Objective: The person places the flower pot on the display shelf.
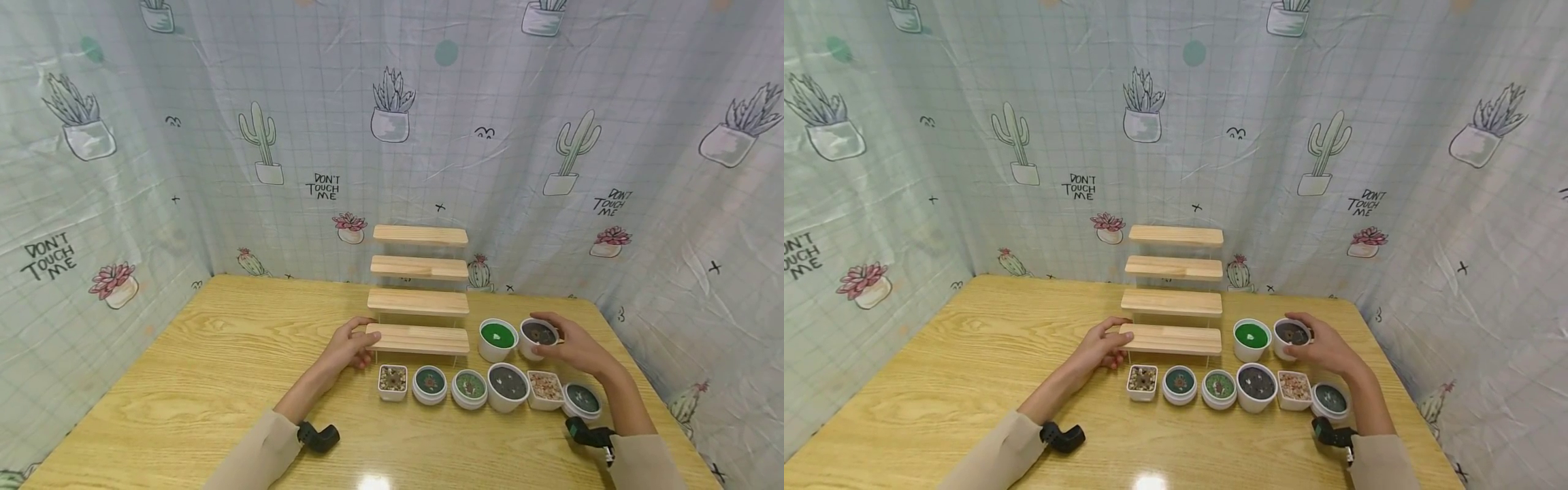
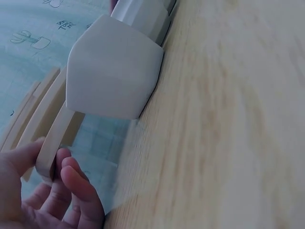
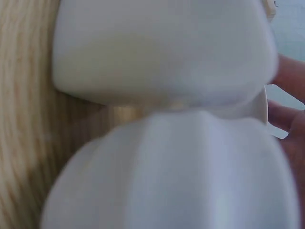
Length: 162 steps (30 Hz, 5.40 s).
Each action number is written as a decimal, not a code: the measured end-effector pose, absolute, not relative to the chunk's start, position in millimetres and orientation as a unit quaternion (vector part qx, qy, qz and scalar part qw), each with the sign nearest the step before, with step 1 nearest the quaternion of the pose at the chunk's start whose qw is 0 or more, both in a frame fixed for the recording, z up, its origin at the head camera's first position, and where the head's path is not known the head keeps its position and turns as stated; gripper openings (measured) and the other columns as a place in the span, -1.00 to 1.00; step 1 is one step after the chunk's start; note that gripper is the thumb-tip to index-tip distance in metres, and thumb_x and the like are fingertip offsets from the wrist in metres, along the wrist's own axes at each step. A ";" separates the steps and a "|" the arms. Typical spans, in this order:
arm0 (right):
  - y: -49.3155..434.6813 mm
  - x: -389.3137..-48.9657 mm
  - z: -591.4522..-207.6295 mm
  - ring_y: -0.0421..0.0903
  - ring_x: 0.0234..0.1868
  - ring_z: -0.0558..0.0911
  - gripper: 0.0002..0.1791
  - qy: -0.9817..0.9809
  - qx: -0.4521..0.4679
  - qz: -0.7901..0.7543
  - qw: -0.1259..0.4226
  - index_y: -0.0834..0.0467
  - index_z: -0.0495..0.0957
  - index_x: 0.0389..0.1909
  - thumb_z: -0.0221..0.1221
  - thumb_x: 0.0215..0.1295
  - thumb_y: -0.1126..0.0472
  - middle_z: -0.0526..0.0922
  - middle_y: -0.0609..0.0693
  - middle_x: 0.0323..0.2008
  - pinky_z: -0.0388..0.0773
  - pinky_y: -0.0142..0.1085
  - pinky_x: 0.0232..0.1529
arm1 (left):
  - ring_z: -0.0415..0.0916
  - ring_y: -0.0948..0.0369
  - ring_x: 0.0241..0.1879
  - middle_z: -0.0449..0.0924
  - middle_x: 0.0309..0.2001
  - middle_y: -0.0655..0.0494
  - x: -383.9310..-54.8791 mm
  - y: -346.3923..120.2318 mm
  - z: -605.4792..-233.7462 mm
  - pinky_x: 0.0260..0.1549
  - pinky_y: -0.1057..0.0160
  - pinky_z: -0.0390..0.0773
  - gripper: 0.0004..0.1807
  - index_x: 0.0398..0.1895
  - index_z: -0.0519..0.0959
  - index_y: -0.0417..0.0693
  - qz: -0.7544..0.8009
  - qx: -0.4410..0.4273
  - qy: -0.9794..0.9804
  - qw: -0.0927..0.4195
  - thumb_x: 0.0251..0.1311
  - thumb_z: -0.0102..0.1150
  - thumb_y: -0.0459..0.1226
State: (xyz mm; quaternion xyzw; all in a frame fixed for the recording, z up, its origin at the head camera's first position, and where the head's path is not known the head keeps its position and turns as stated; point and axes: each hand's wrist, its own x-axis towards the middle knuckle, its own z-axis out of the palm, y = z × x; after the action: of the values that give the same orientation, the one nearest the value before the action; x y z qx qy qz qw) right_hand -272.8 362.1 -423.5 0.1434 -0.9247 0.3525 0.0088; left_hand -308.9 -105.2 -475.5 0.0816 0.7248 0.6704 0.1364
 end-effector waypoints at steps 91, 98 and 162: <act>197.1 -380.9 -277.3 0.16 0.20 0.53 -0.10 -0.891 0.144 0.427 0.055 0.21 0.14 0.57 0.34 0.35 0.03 0.40 0.27 0.39 0.57 -0.04 0.08 | 0.42 0.27 -0.49 0.62 -0.42 0.17 -316.5 -118.0 -486.3 -0.48 0.32 0.47 -0.22 0.45 0.40 0.08 0.673 0.137 0.712 0.147 0.14 0.51 -0.30; 181.3 -389.2 -271.0 0.13 0.26 0.50 -0.09 -0.889 0.149 0.429 0.061 0.19 0.13 0.58 0.34 0.34 0.02 0.40 0.23 0.39 0.49 0.02 0.20 | 0.42 0.26 -0.50 0.65 -0.39 0.15 -315.5 -119.8 -486.3 -0.49 0.32 0.48 -0.22 0.44 0.41 0.09 0.671 0.134 0.714 0.148 0.13 0.52 -0.29; 137.7 -417.8 -287.6 0.20 0.40 0.43 -0.03 -0.838 0.126 0.529 0.043 0.24 -0.01 0.61 0.33 0.37 0.09 0.36 0.30 0.42 0.46 0.05 0.37 | 0.43 0.25 -0.49 0.67 -0.37 0.14 -314.3 -119.4 -484.6 -0.47 0.31 0.48 -0.18 0.47 0.41 0.11 0.677 0.131 0.709 0.151 0.11 0.54 -0.29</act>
State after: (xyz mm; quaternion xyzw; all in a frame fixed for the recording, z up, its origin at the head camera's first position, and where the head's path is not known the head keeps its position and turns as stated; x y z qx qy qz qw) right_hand -417.8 137.7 -287.6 0.1264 -0.8379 0.5292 0.0430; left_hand -314.3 -119.4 -484.6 0.1305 0.7088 0.6766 0.1510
